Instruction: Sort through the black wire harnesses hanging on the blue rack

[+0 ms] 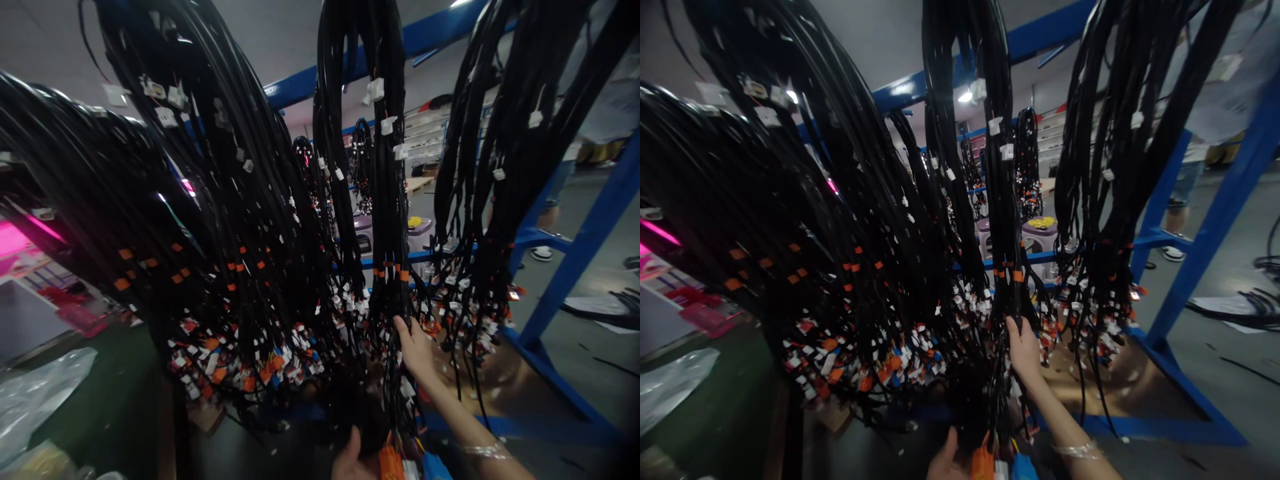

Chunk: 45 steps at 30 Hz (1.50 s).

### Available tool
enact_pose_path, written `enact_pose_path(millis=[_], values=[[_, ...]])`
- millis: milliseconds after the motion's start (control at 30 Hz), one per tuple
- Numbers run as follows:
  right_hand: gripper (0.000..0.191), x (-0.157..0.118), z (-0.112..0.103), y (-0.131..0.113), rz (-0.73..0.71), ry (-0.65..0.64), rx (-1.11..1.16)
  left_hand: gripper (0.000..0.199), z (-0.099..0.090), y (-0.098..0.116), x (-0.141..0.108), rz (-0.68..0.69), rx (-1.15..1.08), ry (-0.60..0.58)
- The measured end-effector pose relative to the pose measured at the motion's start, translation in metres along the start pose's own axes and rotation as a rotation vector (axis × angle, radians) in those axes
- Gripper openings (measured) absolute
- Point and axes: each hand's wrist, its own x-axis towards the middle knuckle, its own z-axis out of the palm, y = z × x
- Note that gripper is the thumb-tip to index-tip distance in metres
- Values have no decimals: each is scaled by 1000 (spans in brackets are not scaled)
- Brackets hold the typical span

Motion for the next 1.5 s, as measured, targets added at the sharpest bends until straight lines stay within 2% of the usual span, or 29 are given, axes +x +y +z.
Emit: enact_pose_path(millis=[100, 167, 433, 567, 700, 867, 1033, 1167, 1233, 1333, 1500], values=[[66, 4, 6, 1, -16, 11, -58, 106, 0, 12, -1, -5, -86, -168], [66, 7, 9, 1, -24, 32, -92, 107, -3, 18, -5, -4, -102, -219], [68, 20, 7, 10, 2, 42, -214, 110, -23, 22, -12, 45, -123, -249], [69, 22, 4, 14, 18, 43, -246, 110, -20, 24, -14, 41, -102, -286], [69, 23, 3, 17, -15, 51, -214, 110, -17, 23, -16, 42, -78, -252], [66, 25, 1, 19, -35, 66, -171, 111, -22, 19, -15, 26, -56, -244], [66, 30, -7, 24, -34, 73, -220, 106, -36, 9, -9, -49, 77, -132], [67, 34, -21, 31, -20, 64, -271, 127, -52, -8, 2, 4, 270, 162], [67, 34, -26, 33, 1, 57, -284, 134, -58, -14, 6, 24, 286, 273], [67, 33, -27, 33, 17, 61, -302, 140, -63, -18, 9, 50, 248, 324], [67, 32, -22, 31, 10, 76, -335, 127, -72, -24, 11, 52, 288, 350]])
